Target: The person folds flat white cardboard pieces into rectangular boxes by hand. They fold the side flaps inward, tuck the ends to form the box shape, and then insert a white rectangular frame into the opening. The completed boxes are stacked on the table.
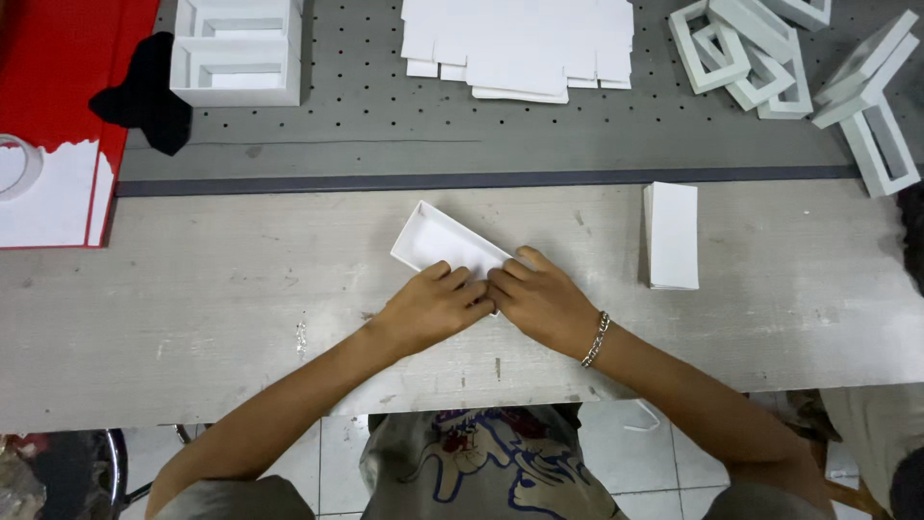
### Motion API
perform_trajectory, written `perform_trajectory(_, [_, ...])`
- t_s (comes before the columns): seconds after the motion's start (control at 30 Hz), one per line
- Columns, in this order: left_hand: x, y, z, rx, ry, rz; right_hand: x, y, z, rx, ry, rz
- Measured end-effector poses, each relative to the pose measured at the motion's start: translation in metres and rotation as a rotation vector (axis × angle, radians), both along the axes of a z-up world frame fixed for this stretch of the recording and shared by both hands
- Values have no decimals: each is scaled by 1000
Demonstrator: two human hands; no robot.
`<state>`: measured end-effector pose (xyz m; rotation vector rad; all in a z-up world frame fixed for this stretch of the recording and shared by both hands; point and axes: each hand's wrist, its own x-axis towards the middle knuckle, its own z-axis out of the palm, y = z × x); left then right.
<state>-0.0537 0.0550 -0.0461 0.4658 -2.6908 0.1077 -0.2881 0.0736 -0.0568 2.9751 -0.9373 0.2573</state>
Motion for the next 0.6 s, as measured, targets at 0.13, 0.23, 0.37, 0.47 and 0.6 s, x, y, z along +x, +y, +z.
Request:
perform_trajectory(0.13, [2,-6,5,-27,51,30,4,-5,25,-99,-21,12])
perform_trajectory(0.23, [4,-10,26,-22,46,28,4,-14,30,-126,-55,-15])
perform_trajectory(0.37, [3,-16,27,72,60,43,0,-27,35,-44,-79,2])
perform_trajectory(0.47, [1,-23,12,170,104,52,3,-29,43,36,-103,14])
perform_trajectory(0.6, [2,-34,-5,276,97,50,0,-28,37,195,-69,12])
